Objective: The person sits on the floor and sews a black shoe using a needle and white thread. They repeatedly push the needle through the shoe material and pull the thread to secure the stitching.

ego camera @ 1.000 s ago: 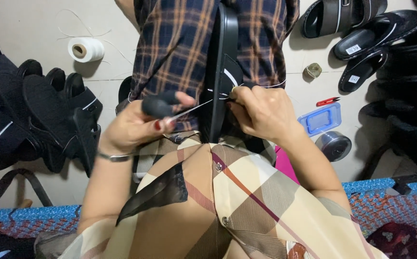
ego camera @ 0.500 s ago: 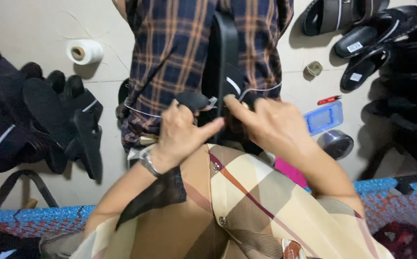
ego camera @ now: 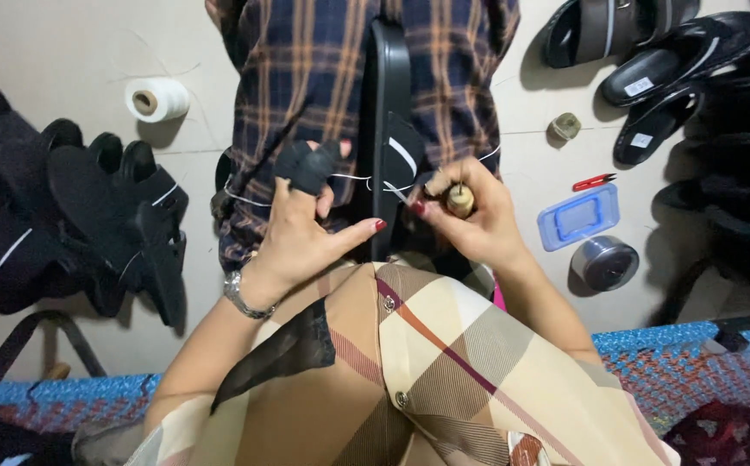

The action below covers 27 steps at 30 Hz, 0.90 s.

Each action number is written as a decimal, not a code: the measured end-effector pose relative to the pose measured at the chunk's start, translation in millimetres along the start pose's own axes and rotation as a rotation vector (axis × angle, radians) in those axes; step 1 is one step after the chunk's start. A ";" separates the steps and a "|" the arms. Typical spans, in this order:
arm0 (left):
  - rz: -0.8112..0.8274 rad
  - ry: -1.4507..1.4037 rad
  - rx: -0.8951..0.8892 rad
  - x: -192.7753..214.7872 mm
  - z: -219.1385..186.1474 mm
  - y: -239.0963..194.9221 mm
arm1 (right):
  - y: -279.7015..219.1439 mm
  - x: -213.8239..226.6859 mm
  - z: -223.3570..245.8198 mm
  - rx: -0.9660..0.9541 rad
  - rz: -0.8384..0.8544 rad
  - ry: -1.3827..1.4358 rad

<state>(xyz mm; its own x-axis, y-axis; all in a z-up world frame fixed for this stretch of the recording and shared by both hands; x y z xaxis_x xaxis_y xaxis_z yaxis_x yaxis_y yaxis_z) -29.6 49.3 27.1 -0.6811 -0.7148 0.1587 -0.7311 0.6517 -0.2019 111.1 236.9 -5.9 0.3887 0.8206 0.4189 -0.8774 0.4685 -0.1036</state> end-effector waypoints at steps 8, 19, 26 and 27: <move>0.006 0.188 -0.084 -16.2 23.3 -6.3 | 38.9 46.3 50.6 0.266 0.541 -0.469; -0.124 0.144 -0.218 3.8 50.1 -21.3 | 1.4 37.0 -2.4 0.380 -0.596 -1.129; -0.357 1.182 0.009 195.4 115.9 -31.1 | -68.0 264.9 -165.9 -0.497 -1.005 -1.423; -0.346 1.183 -0.005 166.1 86.8 -21.0 | -75.0 244.9 -195.6 -0.513 -1.014 -1.423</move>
<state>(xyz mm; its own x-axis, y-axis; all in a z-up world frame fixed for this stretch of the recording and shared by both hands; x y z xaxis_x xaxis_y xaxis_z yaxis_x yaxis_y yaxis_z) -123.9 -105.1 -26.1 -0.0677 -0.1826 0.9809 -0.8786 0.4766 0.0281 327.2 466.7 -72.0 -0.0936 -0.5581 0.8245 -0.2102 0.8205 0.5315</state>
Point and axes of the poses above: each hand's wrist, its own y-axis towards the middle knuckle, its own x-axis out of the back of the hand, z = x × y, the point moved 3 cm from there along y, towards the middle knuckle, and after that the axes turned 10 degrees about -y, right-handed, at the moved point
